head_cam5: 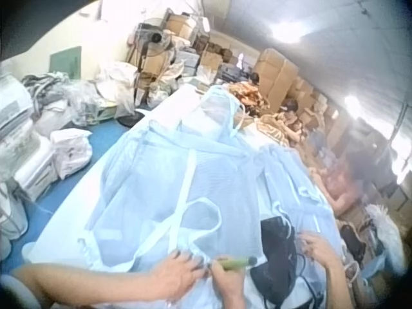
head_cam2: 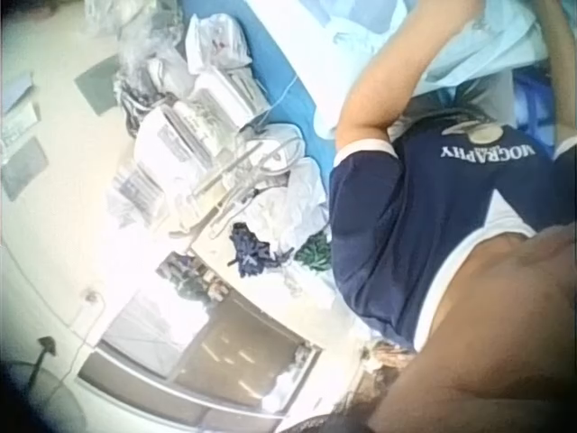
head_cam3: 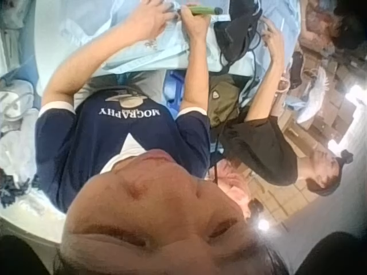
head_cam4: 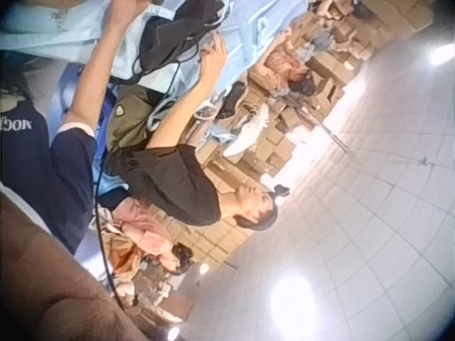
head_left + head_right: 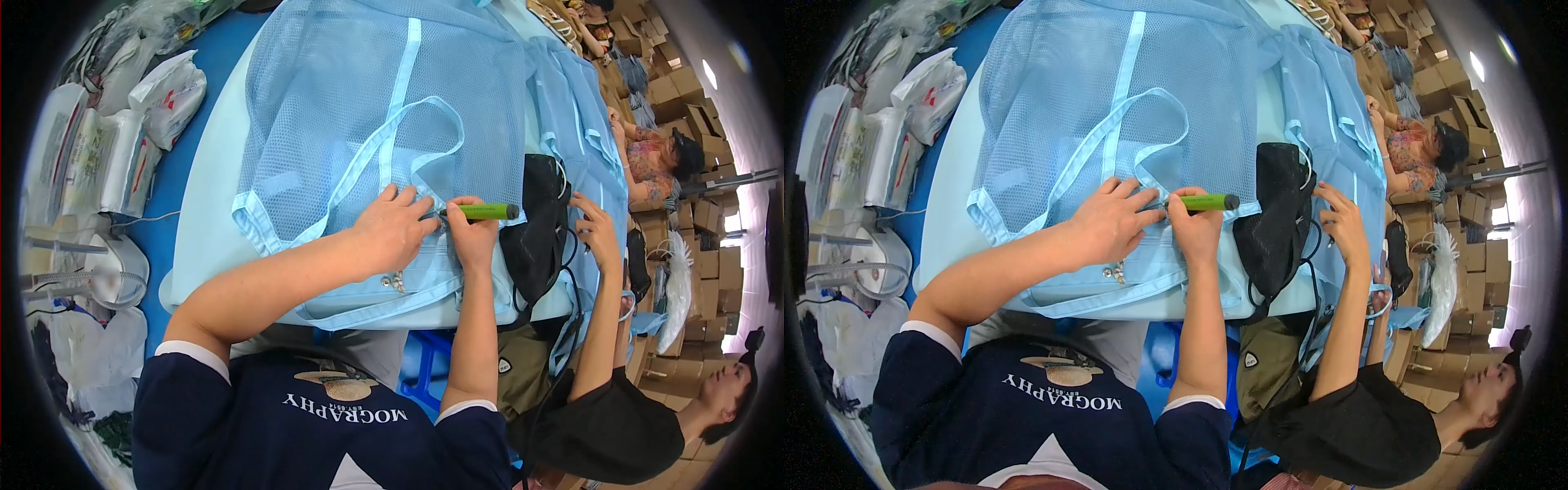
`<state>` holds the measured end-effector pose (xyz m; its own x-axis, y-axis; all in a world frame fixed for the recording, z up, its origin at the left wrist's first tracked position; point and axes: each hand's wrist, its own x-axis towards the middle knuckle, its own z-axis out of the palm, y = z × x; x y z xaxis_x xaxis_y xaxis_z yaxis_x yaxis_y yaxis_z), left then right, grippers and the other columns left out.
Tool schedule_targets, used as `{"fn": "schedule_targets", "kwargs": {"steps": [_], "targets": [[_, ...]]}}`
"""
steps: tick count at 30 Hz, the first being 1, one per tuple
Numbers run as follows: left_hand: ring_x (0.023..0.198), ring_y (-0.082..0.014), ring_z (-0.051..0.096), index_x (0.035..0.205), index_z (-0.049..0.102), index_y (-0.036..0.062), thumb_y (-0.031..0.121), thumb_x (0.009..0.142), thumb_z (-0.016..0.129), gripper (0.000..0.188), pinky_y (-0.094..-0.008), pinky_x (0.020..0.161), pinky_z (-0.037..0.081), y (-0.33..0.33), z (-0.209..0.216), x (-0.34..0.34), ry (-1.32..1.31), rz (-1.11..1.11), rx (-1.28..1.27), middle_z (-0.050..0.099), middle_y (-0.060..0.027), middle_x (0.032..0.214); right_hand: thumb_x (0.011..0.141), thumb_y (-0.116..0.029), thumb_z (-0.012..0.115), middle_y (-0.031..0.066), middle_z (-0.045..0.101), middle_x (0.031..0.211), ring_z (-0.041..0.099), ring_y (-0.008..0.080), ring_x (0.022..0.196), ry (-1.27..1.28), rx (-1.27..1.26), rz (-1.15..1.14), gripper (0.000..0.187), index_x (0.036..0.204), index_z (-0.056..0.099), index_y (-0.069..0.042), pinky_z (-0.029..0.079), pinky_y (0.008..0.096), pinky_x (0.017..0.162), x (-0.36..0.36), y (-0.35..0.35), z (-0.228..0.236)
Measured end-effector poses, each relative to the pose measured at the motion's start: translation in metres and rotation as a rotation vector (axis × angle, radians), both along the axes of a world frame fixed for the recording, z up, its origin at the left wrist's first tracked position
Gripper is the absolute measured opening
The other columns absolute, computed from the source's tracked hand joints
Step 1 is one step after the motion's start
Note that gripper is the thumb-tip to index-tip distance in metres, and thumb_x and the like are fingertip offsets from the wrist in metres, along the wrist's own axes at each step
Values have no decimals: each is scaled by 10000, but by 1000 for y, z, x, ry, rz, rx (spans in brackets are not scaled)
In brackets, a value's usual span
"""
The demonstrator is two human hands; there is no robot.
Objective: Assembling light blue mesh bags using a handheld heat-sealing or ultrasonic welding tool.
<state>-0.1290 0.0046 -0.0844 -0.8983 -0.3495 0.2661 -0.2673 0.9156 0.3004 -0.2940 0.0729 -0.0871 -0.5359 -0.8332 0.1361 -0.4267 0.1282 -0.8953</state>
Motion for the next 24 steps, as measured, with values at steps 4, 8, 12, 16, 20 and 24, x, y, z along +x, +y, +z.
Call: {"fn": "schedule_targets", "kwargs": {"steps": [4,8,12,16,20,24], "targets": [[1132,-279,465,1174,622,121,150,762,665,415,-392,946,371,0,3,-1,-28,7,52,522,-87,1246,809,-75,665,21,617,729,546,84,646,-92,-61,-18,93,837,645,12,439,237,578,2,0,3],[1143,-284,463,1160,628,122,148,763,656,399,-392,954,368,0,0,-1,6,9,26,525,-89,1254,803,-68,670,15,612,730,540,81,648,-61,-84,-5,88,835,643,10,438,238,579,-1,0,-1],[1153,-288,460,1159,627,128,155,768,652,392,-397,964,366,-1,7,-3,-72,21,20,521,-91,1269,800,-63,666,15,612,733,540,81,651,-128,-116,-9,83,830,641,10,437,235,580,2,1,-2],[1163,-290,454,1163,623,132,166,772,650,393,-407,974,363,-1,1,-1,-31,9,30,517,-92,1276,798,-61,666,10,610,719,540,82,638,-82,-23,15,82,829,642,10,438,236,571,0,1,4],[1161,-298,462,1161,621,131,174,776,650,389,-418,983,364,0,4,-4,-27,9,20,518,-95,1284,797,-67,669,13,618,705,551,83,625,-124,-128,17,88,829,645,11,439,236,557,-2,2,-4],[1156,-304,471,1153,624,126,177,773,655,384,-428,983,368,-1,5,0,-53,18,55,522,-100,1286,796,-70,670,25,625,708,563,85,637,-38,-31,15,92,831,648,11,444,236,566,3,-1,3]]}}
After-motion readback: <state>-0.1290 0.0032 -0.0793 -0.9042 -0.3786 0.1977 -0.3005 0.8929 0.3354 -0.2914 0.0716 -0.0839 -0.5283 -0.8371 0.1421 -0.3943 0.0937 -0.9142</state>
